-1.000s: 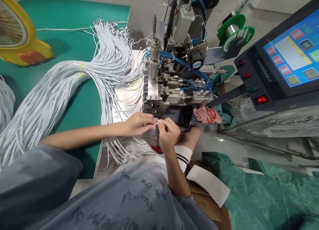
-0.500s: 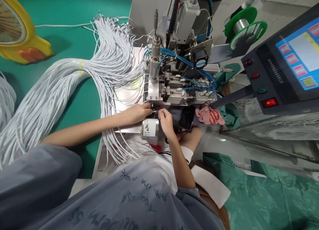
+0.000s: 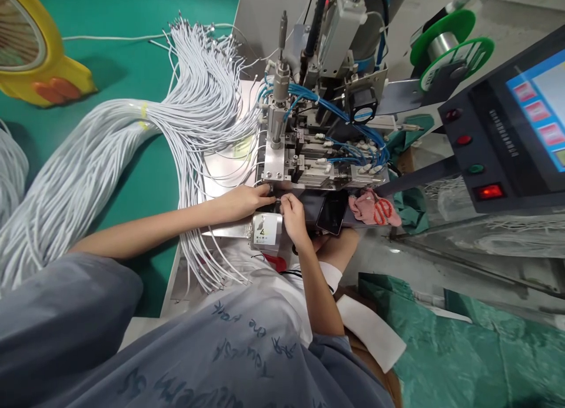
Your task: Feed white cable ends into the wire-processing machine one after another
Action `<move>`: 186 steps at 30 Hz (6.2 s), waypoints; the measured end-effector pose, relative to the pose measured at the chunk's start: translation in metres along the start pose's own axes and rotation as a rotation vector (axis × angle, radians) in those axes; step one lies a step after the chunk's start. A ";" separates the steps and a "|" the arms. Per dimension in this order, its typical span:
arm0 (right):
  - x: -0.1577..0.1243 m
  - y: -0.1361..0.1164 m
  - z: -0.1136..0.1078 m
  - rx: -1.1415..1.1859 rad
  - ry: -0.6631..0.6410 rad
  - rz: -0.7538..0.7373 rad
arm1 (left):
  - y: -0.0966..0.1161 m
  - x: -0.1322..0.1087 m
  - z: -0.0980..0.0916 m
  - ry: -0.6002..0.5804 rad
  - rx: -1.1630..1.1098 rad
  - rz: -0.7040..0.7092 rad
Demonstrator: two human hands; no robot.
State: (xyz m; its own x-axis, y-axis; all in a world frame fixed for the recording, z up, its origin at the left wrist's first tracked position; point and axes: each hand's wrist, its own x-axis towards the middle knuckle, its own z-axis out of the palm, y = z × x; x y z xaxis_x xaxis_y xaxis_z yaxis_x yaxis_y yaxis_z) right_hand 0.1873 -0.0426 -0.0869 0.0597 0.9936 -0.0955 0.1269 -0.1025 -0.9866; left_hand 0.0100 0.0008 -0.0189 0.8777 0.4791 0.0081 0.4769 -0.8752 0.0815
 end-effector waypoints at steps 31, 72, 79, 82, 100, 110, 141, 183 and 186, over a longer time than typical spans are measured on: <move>-0.112 -0.046 0.034 -0.385 -0.198 -0.055 | 0.034 -0.012 -0.025 0.130 -0.551 0.036; -0.078 -0.075 -0.006 -0.212 0.228 -0.236 | 0.036 -0.015 -0.023 0.281 -0.517 0.102; -0.079 -0.072 0.000 -0.110 0.276 -0.256 | 0.040 -0.016 -0.021 0.371 -0.519 0.089; -0.082 -0.067 0.011 -0.093 0.364 -0.278 | 0.045 -0.016 -0.022 0.394 -0.528 0.051; -0.062 -0.055 0.007 -0.175 0.337 -0.269 | 0.032 -0.011 -0.018 0.231 -0.394 0.063; -0.014 -0.010 -0.011 -0.068 0.137 0.005 | 0.000 -0.001 -0.005 0.004 -0.035 -0.061; 0.004 0.005 0.004 -0.105 0.135 -0.082 | 0.002 -0.010 -0.019 -0.024 0.000 -0.153; -0.098 -0.065 0.003 0.446 0.208 -0.258 | 0.047 -0.017 -0.036 0.292 -1.115 0.086; -0.096 -0.062 0.003 0.370 0.222 -0.303 | 0.047 -0.017 -0.035 0.272 -1.163 0.086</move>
State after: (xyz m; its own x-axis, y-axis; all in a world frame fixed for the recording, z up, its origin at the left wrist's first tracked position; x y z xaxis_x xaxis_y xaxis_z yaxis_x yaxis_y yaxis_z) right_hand 0.1710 -0.1317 -0.0172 0.2883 0.9382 0.1918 -0.1849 0.2510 -0.9502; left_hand 0.0160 -0.0465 0.0198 0.7994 0.5433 0.2564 -0.0329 -0.3866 0.9217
